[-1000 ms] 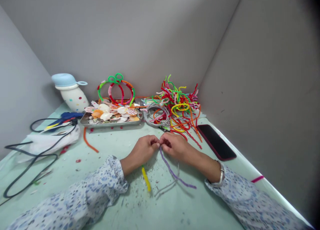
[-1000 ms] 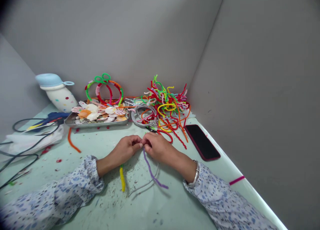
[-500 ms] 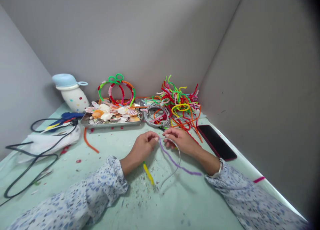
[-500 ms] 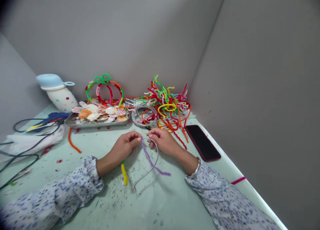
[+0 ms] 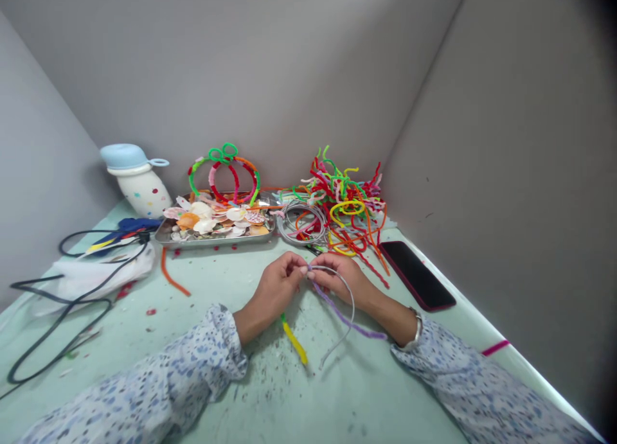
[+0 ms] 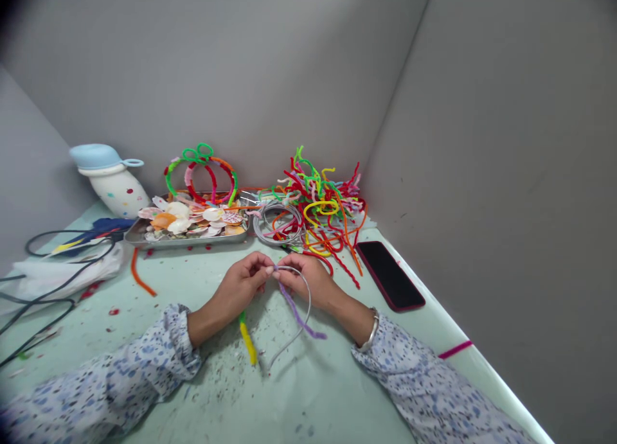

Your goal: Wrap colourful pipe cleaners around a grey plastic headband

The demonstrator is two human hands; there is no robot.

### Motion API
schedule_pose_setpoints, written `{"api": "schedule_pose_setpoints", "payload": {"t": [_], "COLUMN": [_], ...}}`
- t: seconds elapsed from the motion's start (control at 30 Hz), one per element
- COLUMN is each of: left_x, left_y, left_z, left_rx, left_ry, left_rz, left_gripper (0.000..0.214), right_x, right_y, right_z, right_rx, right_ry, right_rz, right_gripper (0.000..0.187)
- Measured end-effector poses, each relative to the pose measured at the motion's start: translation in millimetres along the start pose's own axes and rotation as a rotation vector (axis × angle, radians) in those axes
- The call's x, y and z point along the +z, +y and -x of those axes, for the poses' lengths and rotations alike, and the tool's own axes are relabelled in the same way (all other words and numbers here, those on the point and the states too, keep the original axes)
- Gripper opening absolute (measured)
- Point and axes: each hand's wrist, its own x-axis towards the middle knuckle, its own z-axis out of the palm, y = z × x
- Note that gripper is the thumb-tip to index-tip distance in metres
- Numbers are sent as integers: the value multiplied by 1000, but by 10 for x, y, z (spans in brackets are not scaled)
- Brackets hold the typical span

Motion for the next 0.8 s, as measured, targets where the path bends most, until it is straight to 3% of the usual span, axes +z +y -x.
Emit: {"api": "schedule_pose_setpoints", "payload": {"t": [0.37, 0.57, 0.8], "left_x": [-9, -34, -49], "left_y": [14, -16, 22], "left_z": [-8, -25, -49], "left_rx": [-71, -119, -208], "left_ry": [-16, -85, -166], "left_rz": [10, 4, 65], "left_gripper": [15, 18, 17], "right_x": [-59, -129, -192], "right_y": [136, 162, 151], "right_z": [1, -8, 18], "right_rx": [-230, -448, -588], "right_ry": [68, 17, -81], "right_rz": [303, 473, 619], "right_gripper": [14, 14, 20]}}
